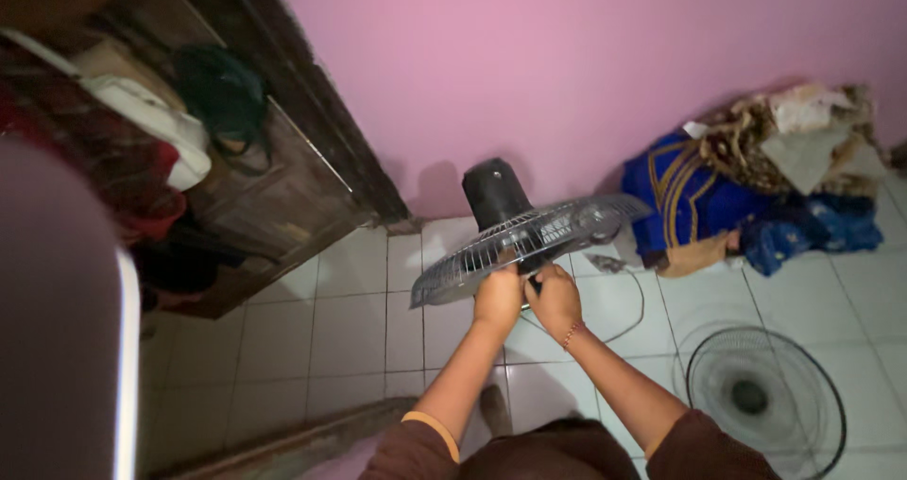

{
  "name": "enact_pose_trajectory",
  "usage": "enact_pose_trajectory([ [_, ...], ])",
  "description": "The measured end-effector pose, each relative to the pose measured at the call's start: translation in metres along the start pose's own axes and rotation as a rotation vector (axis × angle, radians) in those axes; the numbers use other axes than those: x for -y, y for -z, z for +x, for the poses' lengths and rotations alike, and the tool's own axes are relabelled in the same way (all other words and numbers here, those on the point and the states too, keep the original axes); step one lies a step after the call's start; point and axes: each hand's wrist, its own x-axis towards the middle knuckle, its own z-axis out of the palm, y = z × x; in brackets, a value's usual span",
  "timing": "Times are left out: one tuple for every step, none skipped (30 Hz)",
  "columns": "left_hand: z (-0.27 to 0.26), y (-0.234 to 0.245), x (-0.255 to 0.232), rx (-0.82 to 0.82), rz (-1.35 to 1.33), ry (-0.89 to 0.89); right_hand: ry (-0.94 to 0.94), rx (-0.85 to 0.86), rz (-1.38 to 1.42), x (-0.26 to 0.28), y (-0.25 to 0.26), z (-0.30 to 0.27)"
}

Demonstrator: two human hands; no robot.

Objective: The person unplugs a standing electric fan, then removes the front grille and the fan blades. They wipe the central hub area with a white cloth. The video ends before the fan is reassembled.

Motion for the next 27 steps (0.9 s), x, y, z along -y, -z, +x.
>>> enact_pose_trajectory([
  [-0.001, 0.002, 0.000, -0.001, -0.022, 0.014, 0.017, 0.013, 0.019, 0.001, 0.002, 0.000],
  [-0.002, 0.003, -0.002, 0.014, 0.011, 0.049, 0.045, 0.014, 0.021, 0.002, 0.006, 0.000],
  [-0.003, 0.004, -0.003, 0.028, 0.044, 0.085, 0.072, 0.016, 0.024, 0.003, 0.008, -0.002],
  [-0.003, 0.001, -0.008, 0.041, 0.064, 0.128, 0.106, 0.026, 0.017, 0.000, 0.014, -0.001],
  [-0.002, -0.002, -0.013, 0.008, 0.056, 0.138, 0.140, 0.021, 0.033, -0.003, 0.021, 0.000],
  [-0.004, -0.003, -0.015, -0.022, 0.054, 0.153, 0.171, 0.020, 0.056, -0.003, 0.023, -0.003],
  [-0.004, -0.006, -0.018, -0.053, 0.052, 0.168, 0.202, 0.020, 0.081, -0.005, 0.028, -0.003],
  [-0.005, -0.005, -0.017, -0.105, 0.033, 0.154, 0.207, 0.034, 0.101, -0.004, 0.028, -0.004],
  [-0.004, -0.006, -0.018, -0.158, 0.015, 0.139, 0.211, 0.049, 0.122, -0.005, 0.030, -0.002],
  [-0.007, -0.010, -0.020, -0.200, -0.006, 0.119, 0.203, 0.061, 0.136, -0.008, 0.033, -0.005],
  [-0.010, -0.013, -0.021, -0.210, -0.005, 0.101, 0.251, 0.040, 0.153, -0.010, 0.035, -0.007],
  [-0.011, -0.014, -0.021, -0.224, 0.001, 0.077, 0.300, 0.013, 0.175, -0.011, 0.035, -0.007],
  [-0.013, -0.015, -0.020, -0.238, 0.007, 0.054, 0.348, -0.013, 0.198, -0.012, 0.034, -0.009],
  [-0.010, -0.014, -0.019, -0.254, 0.014, 0.033, 0.337, -0.013, 0.206, -0.013, 0.032, -0.005],
  [-0.008, -0.014, -0.017, -0.269, 0.021, 0.012, 0.325, -0.013, 0.215, -0.015, 0.030, -0.004],
  [-0.012, -0.012, -0.013, -0.272, 0.033, -0.007, 0.299, -0.010, 0.228, -0.016, 0.026, -0.010],
  [-0.017, -0.009, -0.009, -0.286, 0.022, -0.026, 0.336, -0.033, 0.265, -0.016, 0.019, -0.015],
  [-0.018, -0.009, -0.007, -0.307, 0.002, -0.050, 0.379, -0.060, 0.293, -0.019, 0.014, -0.014],
  [-0.018, -0.009, -0.007, -0.328, -0.019, -0.075, 0.422, -0.087, 0.321, -0.024, 0.010, -0.012],
  [-0.017, -0.006, -0.006, -0.328, -0.034, -0.072, 0.442, -0.118, 0.341, -0.027, 0.004, -0.008],
  [-0.020, -0.005, -0.006, -0.328, -0.050, -0.069, 0.462, -0.149, 0.362, -0.030, -0.001, -0.008],
  [-0.021, -0.004, -0.007, -0.331, -0.064, -0.072, 0.485, -0.186, 0.384, -0.032, -0.007, -0.006],
  [-0.023, -0.004, -0.008, -0.346, -0.097, -0.072, 0.541, -0.226, 0.360, -0.036, -0.009, -0.006],
  [-0.020, -0.002, -0.009, -0.373, -0.125, -0.084, 0.608, -0.278, 0.339, -0.039, -0.012, 0.001],
  [-0.016, -0.002, -0.008, -0.393, -0.117, -0.097, 0.635, -0.303, 0.342, -0.043, -0.016, 0.010],
  [-0.016, -0.005, -0.006, -0.395, -0.110, -0.103, 0.645, -0.321, 0.342, -0.051, -0.019, 0.010],
  [-0.013, -0.010, -0.002, -0.398, -0.104, -0.109, 0.654, -0.339, 0.342, -0.058, -0.024, 0.013],
])
